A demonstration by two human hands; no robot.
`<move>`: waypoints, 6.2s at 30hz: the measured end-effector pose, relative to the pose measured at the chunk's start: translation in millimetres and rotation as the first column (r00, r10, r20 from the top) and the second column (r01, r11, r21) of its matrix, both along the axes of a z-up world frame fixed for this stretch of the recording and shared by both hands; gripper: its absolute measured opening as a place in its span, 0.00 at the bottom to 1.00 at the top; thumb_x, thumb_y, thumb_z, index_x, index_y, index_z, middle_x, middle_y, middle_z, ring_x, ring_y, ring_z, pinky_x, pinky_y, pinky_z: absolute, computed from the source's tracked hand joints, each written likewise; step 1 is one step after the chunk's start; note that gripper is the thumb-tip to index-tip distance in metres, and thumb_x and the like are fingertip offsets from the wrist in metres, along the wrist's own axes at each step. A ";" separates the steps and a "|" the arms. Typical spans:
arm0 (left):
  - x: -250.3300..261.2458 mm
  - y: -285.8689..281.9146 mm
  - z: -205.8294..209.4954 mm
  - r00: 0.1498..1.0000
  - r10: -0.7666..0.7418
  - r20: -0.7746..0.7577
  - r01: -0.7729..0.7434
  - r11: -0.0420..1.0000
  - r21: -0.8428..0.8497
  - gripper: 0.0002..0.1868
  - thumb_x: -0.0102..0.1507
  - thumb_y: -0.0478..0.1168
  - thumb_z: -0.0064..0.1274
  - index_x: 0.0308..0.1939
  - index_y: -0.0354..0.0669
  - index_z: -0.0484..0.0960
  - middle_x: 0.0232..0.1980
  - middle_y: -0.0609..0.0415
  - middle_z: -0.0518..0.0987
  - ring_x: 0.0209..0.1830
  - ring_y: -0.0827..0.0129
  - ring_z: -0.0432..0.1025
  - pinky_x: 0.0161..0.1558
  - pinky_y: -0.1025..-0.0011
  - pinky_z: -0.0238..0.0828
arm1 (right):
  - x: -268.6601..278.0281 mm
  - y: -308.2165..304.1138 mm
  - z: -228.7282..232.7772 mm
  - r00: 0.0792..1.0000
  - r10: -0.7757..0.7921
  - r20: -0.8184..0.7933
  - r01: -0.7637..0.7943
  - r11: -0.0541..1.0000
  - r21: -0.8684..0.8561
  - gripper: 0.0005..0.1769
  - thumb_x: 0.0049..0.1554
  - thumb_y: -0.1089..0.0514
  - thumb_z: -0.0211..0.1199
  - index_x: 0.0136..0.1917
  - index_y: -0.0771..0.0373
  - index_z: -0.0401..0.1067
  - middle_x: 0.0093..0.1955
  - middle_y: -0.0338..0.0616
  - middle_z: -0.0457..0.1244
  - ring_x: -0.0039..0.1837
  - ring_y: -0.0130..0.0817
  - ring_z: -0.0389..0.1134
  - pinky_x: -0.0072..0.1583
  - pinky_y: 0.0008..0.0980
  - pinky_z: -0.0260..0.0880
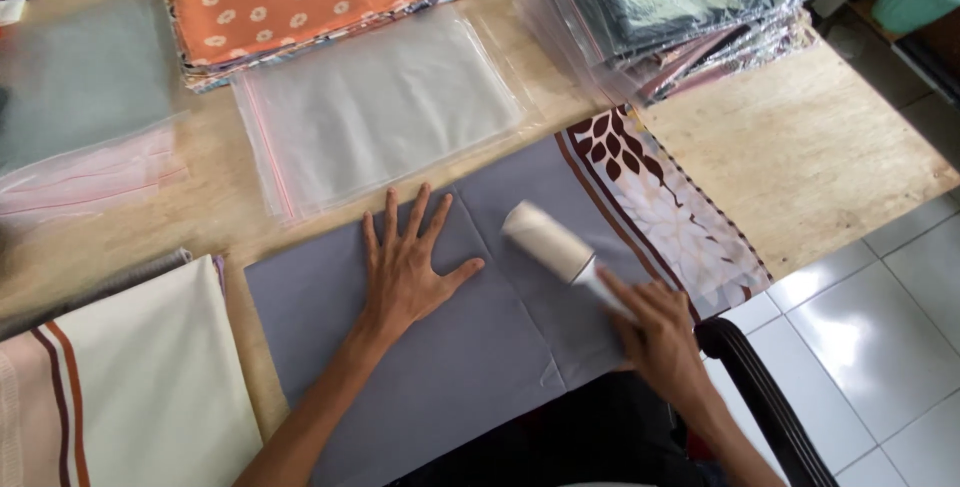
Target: Clean fabric items using a lint roller on a work table.
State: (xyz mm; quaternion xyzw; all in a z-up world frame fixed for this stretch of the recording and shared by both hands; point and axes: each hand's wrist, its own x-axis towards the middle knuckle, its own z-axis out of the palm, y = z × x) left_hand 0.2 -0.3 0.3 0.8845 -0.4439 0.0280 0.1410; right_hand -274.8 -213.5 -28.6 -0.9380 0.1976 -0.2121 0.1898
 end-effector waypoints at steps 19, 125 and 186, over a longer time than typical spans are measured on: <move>-3.2 1.5 3.3 0.992 -0.047 0.119 0.054 0.997 -0.056 0.52 0.62 0.78 0.39 0.82 0.55 0.57 0.86 0.50 0.46 0.84 0.37 0.37 0.71 0.26 0.37 | -61.8 76.1 16.6 0.997 0.077 0.012 -0.075 0.924 0.374 0.34 0.58 0.61 0.61 0.77 0.52 0.62 0.58 0.44 0.70 0.53 0.35 0.73 0.56 0.31 0.73; -35.1 0.7 5.2 0.934 -0.357 -0.017 0.357 0.934 0.019 0.51 0.62 0.75 0.46 0.82 0.58 0.52 0.86 0.56 0.48 0.86 0.51 0.38 0.77 0.38 0.33 | -85.3 -9.8 -9.7 0.950 -0.269 -0.158 0.309 0.878 0.365 0.21 0.54 0.65 0.63 0.61 0.56 0.74 0.54 0.39 0.71 0.52 0.35 0.71 0.54 0.36 0.68; -35.3 -1.8 1.6 0.940 -0.341 0.001 0.341 0.939 -0.047 0.50 0.61 0.76 0.48 0.80 0.57 0.58 0.84 0.55 0.53 0.84 0.49 0.44 0.75 0.36 0.35 | -94.9 -27.4 7.6 0.881 -0.456 -0.126 0.469 0.878 0.097 0.33 0.64 0.62 0.60 0.81 0.53 0.64 0.43 0.53 0.70 0.41 0.33 0.65 0.46 0.38 0.66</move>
